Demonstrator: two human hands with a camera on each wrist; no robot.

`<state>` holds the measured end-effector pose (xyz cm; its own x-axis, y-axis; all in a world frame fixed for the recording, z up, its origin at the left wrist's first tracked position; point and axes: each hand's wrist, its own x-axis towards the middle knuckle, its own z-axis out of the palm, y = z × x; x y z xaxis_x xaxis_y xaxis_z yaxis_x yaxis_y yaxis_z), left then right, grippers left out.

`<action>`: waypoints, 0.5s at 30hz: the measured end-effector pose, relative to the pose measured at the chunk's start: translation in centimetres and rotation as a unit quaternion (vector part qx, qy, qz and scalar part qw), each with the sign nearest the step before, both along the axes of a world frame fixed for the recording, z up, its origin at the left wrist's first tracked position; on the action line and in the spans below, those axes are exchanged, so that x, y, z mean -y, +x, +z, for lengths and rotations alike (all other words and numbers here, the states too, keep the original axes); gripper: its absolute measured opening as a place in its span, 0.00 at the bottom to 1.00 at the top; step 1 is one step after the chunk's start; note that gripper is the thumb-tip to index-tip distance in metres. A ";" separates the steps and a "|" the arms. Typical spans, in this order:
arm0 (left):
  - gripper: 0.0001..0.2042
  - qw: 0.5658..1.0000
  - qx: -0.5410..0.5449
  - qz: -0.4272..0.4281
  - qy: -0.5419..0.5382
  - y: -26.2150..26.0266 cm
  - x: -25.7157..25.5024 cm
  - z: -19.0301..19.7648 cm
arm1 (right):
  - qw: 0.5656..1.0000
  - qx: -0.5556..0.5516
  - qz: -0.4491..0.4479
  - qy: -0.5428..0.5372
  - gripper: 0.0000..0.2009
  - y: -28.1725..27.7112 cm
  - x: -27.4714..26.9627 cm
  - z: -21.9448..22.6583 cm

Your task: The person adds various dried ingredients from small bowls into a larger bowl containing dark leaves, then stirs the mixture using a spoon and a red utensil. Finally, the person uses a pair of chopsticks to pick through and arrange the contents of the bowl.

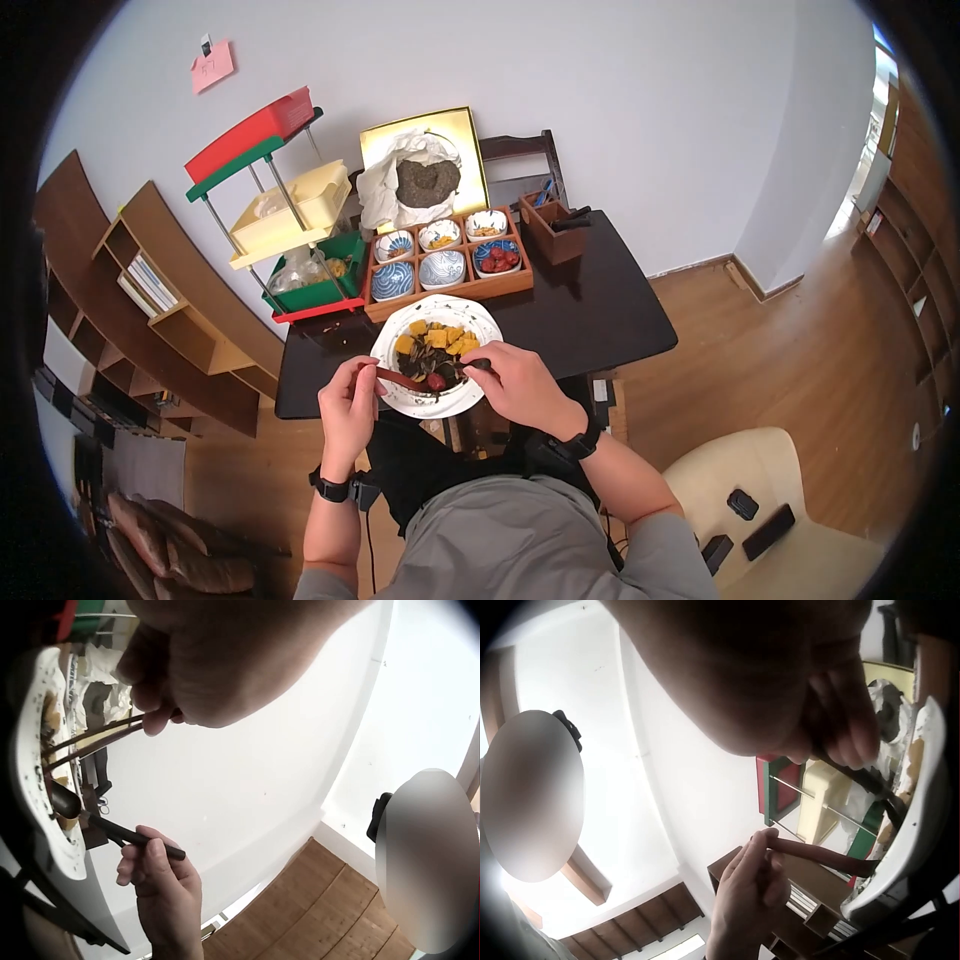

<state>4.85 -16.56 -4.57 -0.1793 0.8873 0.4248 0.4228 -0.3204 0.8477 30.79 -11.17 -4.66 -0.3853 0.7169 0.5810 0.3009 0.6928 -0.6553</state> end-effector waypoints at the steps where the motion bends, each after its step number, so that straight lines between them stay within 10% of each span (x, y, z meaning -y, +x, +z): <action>1: 0.10 1.000 0.006 0.001 -0.003 -0.1 0.0 0.0 | 1.000 -0.003 0.001 -0.006 0.07 0.0 -0.1 -0.2; 15: 0.10 0.996 0.083 -0.003 -0.026 0.3 0.1 0.6 | 0.996 -0.046 -0.006 -0.077 0.08 0.1 -0.1 -0.7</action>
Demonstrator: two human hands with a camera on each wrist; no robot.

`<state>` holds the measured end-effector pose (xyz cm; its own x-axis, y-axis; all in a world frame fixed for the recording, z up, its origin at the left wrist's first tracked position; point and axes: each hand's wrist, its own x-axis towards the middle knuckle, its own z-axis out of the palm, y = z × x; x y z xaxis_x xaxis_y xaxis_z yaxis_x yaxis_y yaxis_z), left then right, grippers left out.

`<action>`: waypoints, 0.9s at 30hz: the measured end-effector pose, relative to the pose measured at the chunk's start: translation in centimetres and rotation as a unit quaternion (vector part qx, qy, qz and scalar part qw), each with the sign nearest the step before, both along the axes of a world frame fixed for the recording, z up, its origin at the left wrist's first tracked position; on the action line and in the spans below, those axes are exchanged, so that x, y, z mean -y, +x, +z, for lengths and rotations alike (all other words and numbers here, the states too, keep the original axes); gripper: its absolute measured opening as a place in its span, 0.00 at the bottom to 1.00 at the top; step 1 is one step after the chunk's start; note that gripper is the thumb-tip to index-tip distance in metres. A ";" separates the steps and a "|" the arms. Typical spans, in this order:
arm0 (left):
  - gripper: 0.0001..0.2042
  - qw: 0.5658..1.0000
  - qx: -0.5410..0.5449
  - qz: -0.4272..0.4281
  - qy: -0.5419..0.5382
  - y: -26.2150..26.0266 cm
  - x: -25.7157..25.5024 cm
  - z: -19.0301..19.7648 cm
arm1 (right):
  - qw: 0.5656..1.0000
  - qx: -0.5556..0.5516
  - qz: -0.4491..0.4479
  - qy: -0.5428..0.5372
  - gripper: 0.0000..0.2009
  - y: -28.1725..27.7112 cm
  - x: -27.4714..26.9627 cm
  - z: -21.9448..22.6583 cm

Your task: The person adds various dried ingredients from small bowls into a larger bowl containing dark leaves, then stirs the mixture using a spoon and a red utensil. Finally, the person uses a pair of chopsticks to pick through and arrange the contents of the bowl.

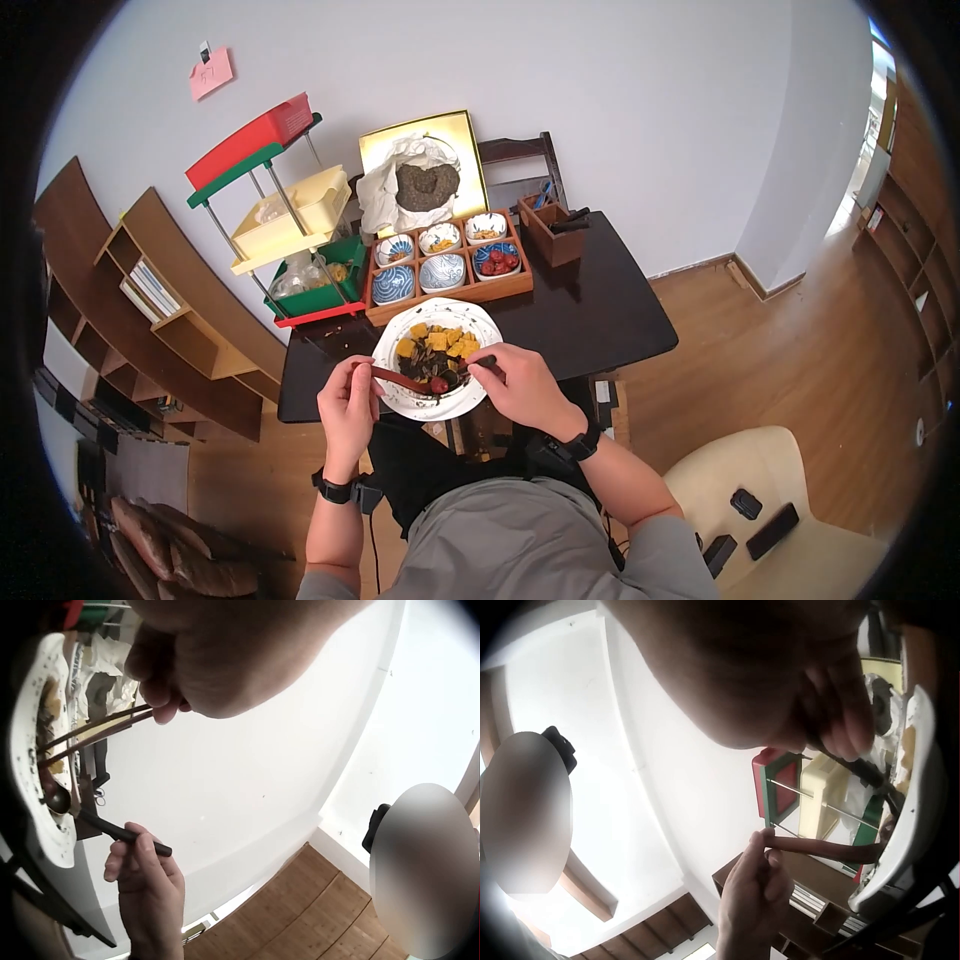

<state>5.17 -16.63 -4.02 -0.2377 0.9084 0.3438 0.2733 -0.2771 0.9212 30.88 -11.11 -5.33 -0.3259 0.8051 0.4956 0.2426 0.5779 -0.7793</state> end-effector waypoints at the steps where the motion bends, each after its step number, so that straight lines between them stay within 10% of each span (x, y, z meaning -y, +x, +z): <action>1: 0.11 1.000 0.003 0.003 0.004 0.0 -0.1 0.0 | 1.000 -0.005 -0.006 -0.019 0.08 0.1 -0.3 -0.4; 11: 0.10 0.999 0.040 0.015 0.028 0.7 -0.7 -0.1 | 0.923 -0.261 0.037 -0.279 0.11 0.6 -3.0 -4.7; 27: 0.10 0.997 0.048 0.034 0.057 0.4 -0.4 -0.2 | 0.906 -0.351 -0.042 -0.231 0.12 2.3 -6.7 -3.2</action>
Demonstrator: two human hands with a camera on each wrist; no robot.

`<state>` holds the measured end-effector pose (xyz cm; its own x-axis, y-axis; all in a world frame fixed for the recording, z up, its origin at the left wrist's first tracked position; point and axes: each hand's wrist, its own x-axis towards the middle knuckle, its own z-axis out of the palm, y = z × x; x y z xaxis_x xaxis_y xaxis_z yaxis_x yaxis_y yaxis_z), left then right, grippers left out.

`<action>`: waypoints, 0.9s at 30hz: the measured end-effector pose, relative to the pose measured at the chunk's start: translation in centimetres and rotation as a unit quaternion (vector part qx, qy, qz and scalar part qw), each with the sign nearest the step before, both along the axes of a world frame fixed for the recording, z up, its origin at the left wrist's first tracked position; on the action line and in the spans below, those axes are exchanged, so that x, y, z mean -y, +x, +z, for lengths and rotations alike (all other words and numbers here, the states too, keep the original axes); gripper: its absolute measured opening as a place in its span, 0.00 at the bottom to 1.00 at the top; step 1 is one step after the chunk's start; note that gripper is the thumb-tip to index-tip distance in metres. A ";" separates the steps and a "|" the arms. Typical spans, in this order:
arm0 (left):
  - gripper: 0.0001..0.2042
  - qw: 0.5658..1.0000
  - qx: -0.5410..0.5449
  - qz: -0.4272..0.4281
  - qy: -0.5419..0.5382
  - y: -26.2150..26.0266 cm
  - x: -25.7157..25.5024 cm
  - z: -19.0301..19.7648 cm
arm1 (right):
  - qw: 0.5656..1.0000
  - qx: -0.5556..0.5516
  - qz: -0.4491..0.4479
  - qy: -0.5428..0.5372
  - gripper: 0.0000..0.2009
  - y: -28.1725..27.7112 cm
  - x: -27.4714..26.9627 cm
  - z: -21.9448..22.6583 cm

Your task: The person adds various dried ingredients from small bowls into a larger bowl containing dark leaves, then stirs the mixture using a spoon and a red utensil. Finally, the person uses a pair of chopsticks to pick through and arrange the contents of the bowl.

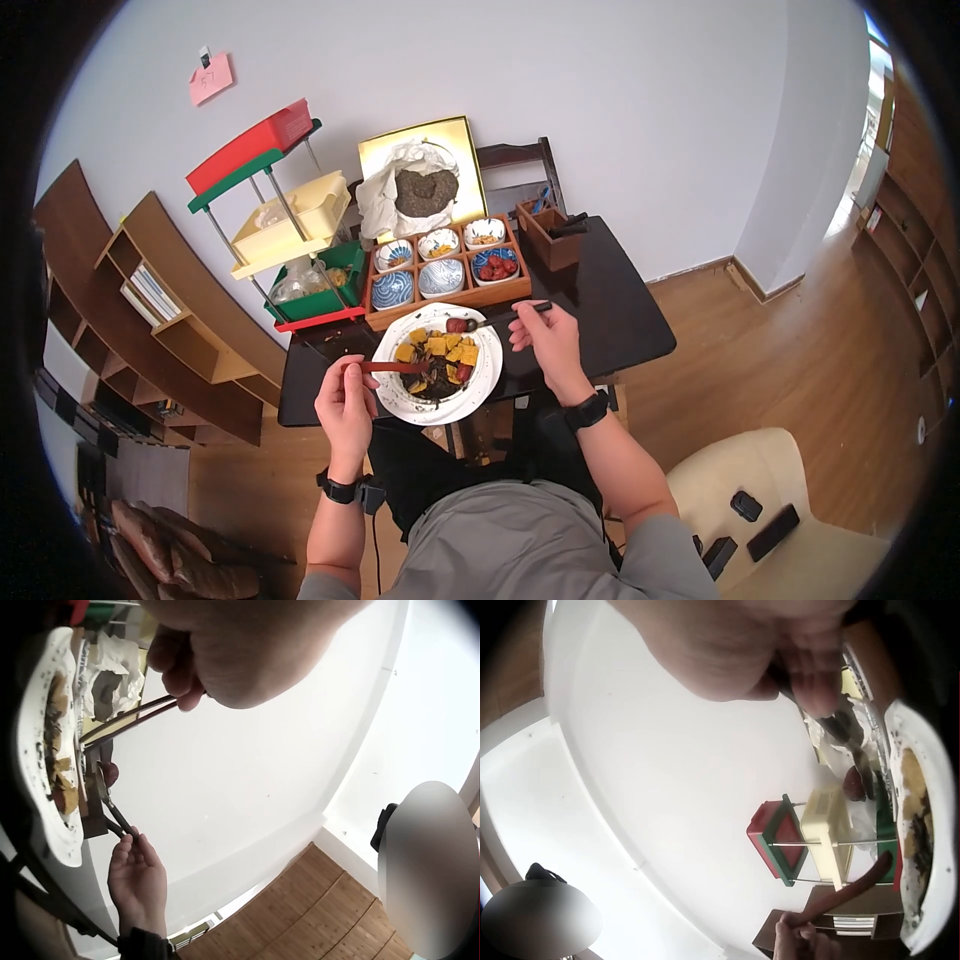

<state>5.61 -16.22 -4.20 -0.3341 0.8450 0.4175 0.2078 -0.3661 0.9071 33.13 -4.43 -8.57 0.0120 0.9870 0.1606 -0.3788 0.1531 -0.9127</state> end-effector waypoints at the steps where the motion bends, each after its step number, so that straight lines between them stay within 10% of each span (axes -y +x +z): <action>1: 0.10 1.000 -0.003 -0.003 -0.005 0.0 0.0 0.0 | 1.000 -0.007 -0.014 0.009 0.12 0.2 -0.6 0.0; 9: 0.11 0.999 -0.008 -0.035 -0.007 0.4 -0.3 -0.5 | 0.974 0.117 -0.171 0.096 0.12 -0.1 -6.2 -0.1; 14: 0.10 0.997 -0.041 -0.053 -0.030 0.7 -0.1 -0.3 | 0.843 0.384 -0.271 0.261 0.09 -0.1 -5.6 0.9; 21: 0.09 0.996 -0.053 -0.056 -0.045 1.1 -0.2 -0.4 | 0.916 0.292 -0.147 0.233 0.08 -0.3 2.2 4.3; 27: 0.09 0.994 -0.095 -0.048 -0.021 2.1 -1.0 -0.6 | 0.842 0.409 -0.069 0.344 0.05 -0.9 6.5 6.9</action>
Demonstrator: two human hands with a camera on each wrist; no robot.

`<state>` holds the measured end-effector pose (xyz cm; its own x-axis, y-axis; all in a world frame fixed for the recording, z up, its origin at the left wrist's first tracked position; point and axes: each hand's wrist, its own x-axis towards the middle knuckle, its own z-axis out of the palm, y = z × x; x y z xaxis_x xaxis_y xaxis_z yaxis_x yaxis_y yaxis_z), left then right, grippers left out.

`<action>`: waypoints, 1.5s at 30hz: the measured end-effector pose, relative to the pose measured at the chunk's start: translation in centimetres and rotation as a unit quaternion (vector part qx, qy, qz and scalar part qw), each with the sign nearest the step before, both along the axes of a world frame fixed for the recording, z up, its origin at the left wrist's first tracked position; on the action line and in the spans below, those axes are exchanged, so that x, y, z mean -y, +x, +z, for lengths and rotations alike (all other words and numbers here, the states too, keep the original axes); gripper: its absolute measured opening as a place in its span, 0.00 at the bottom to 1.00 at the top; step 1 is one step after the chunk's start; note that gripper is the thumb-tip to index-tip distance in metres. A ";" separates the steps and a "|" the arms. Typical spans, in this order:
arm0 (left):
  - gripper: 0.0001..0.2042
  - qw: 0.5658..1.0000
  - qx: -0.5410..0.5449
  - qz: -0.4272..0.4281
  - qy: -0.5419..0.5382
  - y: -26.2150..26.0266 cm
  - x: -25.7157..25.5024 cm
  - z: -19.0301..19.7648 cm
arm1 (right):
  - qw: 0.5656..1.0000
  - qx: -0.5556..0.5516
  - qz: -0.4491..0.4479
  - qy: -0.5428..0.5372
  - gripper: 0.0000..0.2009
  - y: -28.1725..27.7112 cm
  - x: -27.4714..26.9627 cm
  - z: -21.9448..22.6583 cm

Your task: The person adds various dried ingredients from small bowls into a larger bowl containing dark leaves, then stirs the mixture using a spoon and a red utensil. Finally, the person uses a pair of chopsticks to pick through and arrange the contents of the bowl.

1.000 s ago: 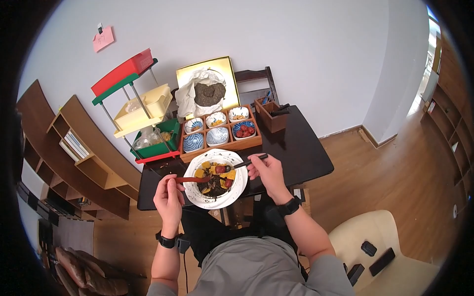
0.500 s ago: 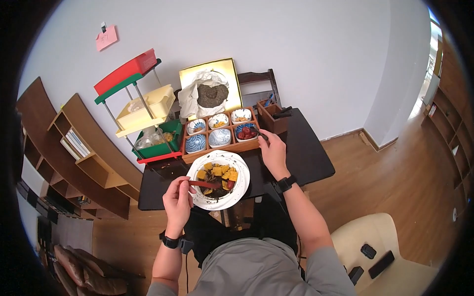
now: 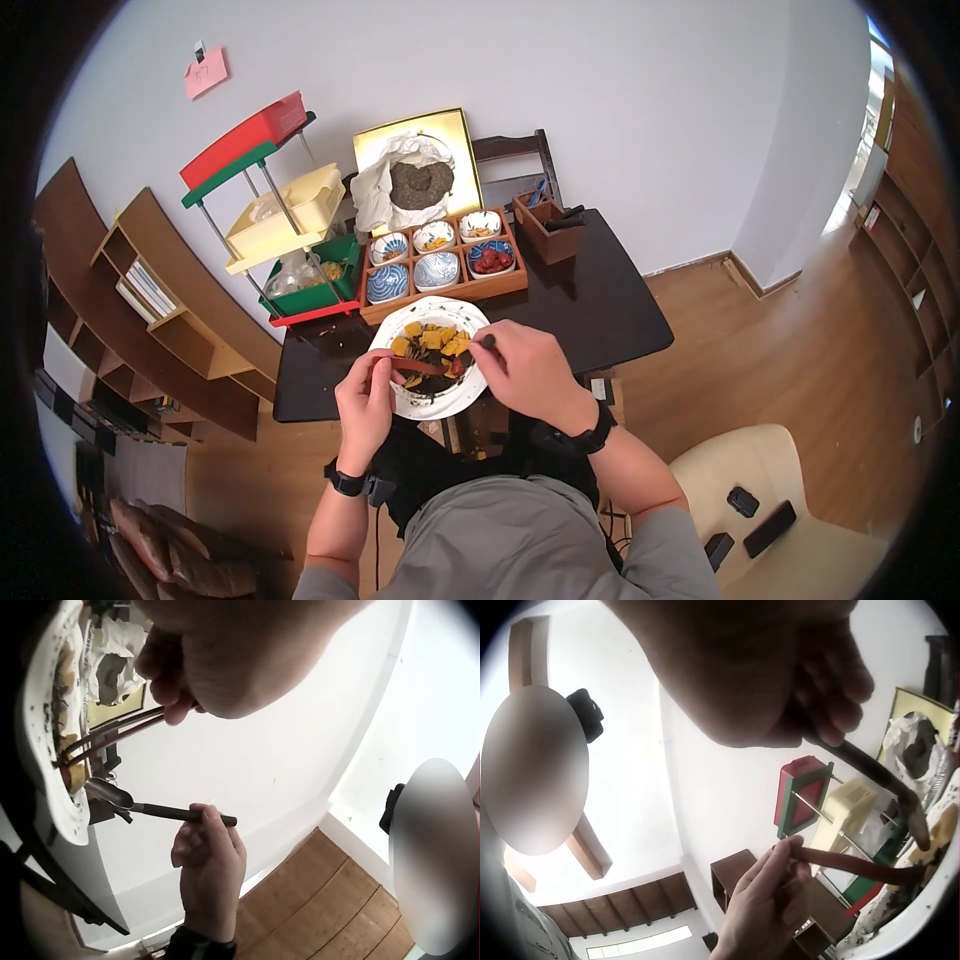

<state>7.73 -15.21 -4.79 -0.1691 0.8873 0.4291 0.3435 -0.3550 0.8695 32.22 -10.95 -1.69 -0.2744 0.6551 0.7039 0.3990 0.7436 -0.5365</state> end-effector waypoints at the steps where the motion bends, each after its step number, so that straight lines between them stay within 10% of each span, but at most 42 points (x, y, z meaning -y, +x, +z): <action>1: 0.10 1.000 -0.015 0.002 0.019 0.1 -0.2 -0.3 | 1.000 0.014 0.011 0.011 0.04 -0.3 0.0 -0.2; 11: 0.09 0.997 -0.064 0.011 0.035 0.3 -1.1 -0.6 | 0.991 0.106 -0.027 0.072 0.05 -3.1 -0.3 -2.0; 26: 0.10 0.998 -0.053 0.012 0.024 -0.4 -0.1 0.2 | 0.977 -0.069 -0.003 -0.204 0.10 -1.5 -2.2 -2.9; 45: 0.09 0.995 -0.070 0.057 -0.038 -2.9 2.7 2.5 | 0.948 -0.122 0.068 -0.285 0.11 -2.0 -2.3 -4.4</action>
<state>4.80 -17.87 -2.29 -0.2144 0.8960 0.3888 0.4979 -0.2422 0.8327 30.19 -8.63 -6.05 -0.2577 0.9188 0.2990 0.1323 0.3400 -0.9311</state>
